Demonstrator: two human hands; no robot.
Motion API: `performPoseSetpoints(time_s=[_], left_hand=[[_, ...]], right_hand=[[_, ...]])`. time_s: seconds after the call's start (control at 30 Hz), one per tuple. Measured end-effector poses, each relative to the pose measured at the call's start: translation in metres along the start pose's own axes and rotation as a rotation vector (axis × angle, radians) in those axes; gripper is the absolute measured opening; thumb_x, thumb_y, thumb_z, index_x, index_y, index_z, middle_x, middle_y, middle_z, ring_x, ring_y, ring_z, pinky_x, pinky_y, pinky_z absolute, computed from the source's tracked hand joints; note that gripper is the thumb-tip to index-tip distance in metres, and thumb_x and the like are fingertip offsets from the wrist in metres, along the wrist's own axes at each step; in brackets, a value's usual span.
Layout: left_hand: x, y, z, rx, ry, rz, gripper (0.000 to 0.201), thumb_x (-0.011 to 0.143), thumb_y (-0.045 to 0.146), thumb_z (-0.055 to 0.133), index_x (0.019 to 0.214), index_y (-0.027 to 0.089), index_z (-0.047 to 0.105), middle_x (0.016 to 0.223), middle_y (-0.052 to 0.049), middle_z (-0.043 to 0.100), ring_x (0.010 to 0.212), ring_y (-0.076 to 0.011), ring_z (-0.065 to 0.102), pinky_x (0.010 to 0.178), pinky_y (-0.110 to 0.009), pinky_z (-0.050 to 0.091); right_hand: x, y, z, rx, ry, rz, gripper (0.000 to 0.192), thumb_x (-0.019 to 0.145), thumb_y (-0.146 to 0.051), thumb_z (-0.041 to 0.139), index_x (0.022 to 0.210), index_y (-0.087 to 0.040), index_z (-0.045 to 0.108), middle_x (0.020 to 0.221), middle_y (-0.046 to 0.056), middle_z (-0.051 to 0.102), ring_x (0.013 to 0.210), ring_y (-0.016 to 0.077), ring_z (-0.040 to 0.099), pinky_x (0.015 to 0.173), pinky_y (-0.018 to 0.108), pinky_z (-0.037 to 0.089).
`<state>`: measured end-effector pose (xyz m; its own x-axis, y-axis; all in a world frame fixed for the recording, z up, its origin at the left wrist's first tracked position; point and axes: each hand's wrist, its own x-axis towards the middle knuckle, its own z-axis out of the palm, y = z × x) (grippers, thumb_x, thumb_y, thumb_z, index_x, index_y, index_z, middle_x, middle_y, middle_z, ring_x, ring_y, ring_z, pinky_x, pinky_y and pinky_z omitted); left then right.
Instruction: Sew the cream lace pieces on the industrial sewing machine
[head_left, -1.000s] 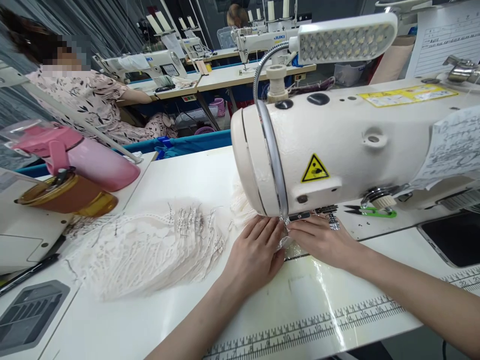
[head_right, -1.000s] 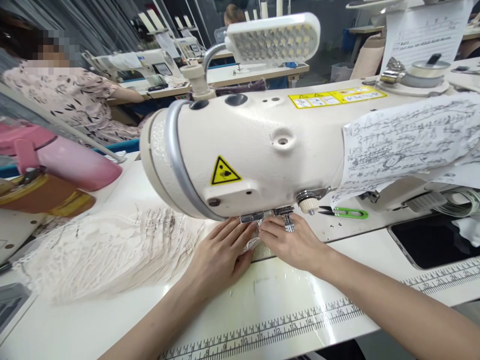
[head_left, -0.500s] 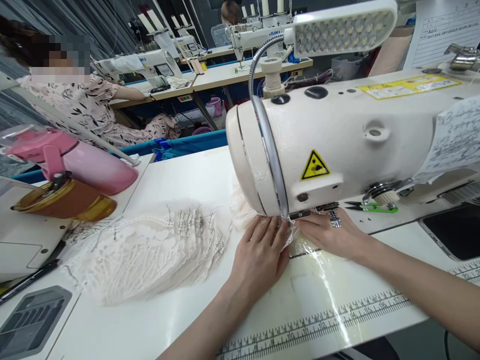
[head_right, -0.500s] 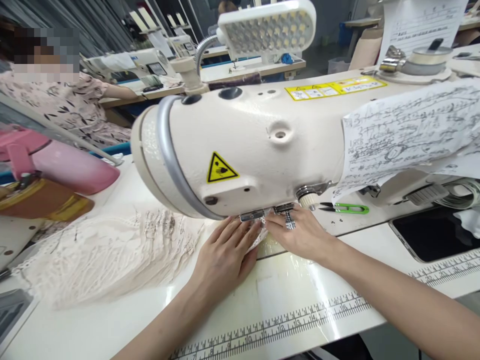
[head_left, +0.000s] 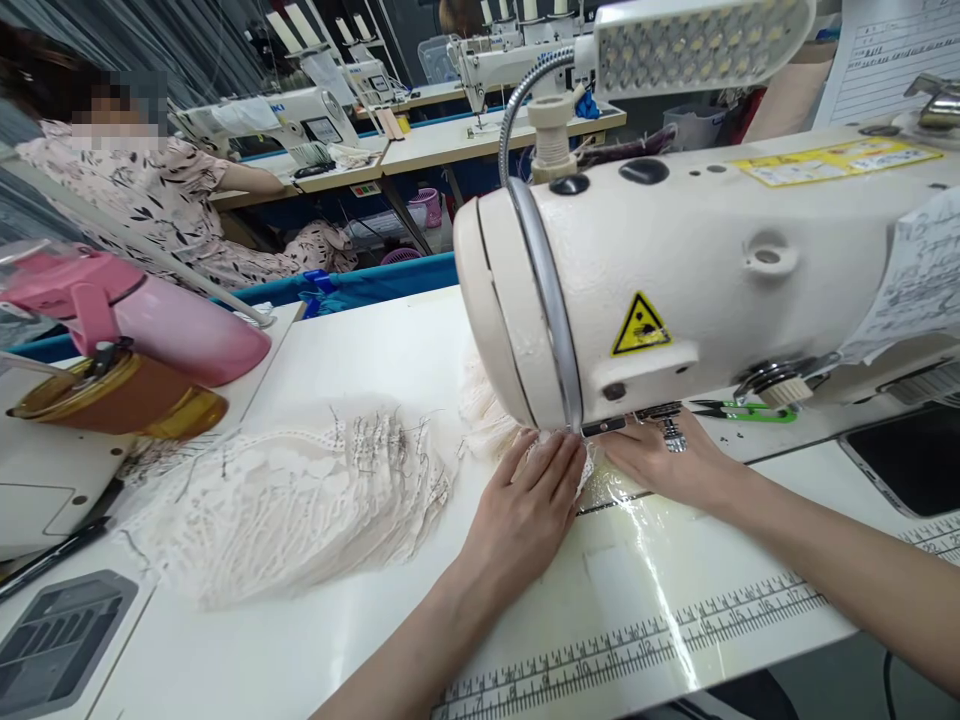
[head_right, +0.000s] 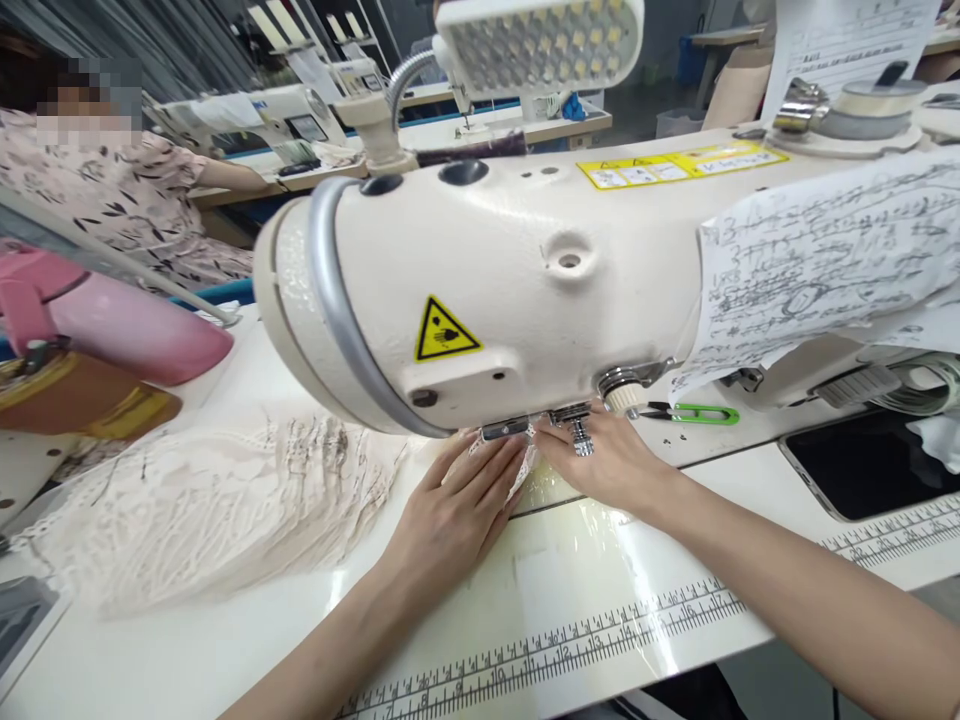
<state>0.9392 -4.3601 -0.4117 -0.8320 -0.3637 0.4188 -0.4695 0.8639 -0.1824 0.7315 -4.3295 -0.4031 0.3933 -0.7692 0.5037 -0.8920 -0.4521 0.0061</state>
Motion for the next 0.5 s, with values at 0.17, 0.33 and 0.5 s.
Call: performPoseSetpoints(time_s=[0.17, 0.33, 0.5], left_hand=[[-0.004, -0.006, 0.001, 0.003, -0.024, 0.052, 0.035, 0.092, 0.019, 0.048, 0.125, 0.011, 0.056, 0.126, -0.009, 0.060, 0.117, -0.0230, 0.057, 0.106, -0.044, 0.039], [-0.004, -0.015, -0.003, -0.030, -0.042, 0.097, 0.036, 0.093, 0.019, 0.043, 0.126, 0.009, 0.055, 0.127, -0.010, 0.060, 0.117, -0.0236, 0.057, 0.105, -0.047, 0.040], [-0.003, -0.024, -0.005, -0.078, -0.068, 0.098, 0.037, 0.092, 0.020, 0.042, 0.126, 0.011, 0.056, 0.127, -0.009, 0.060, 0.117, -0.0239, 0.057, 0.103, -0.047, 0.042]], right_hand=[[-0.006, -0.001, 0.002, -0.216, -0.031, -0.150, 0.037, 0.086, 0.004, 0.040, 0.100, -0.020, 0.064, 0.110, 0.001, 0.068, 0.075, 0.0160, 0.064, 0.074, 0.038, 0.047], [-0.007, -0.003, 0.006, -0.237, -0.052, -0.151, 0.035, 0.086, 0.000, 0.041, 0.104, -0.020, 0.064, 0.115, 0.002, 0.067, 0.073, 0.0154, 0.062, 0.075, 0.039, 0.045], [-0.005, -0.006, 0.003, -0.253, -0.044, -0.158, 0.040, 0.083, 0.003, 0.040, 0.107, -0.019, 0.064, 0.108, 0.001, 0.069, 0.072, 0.0158, 0.061, 0.064, 0.035, 0.042]])
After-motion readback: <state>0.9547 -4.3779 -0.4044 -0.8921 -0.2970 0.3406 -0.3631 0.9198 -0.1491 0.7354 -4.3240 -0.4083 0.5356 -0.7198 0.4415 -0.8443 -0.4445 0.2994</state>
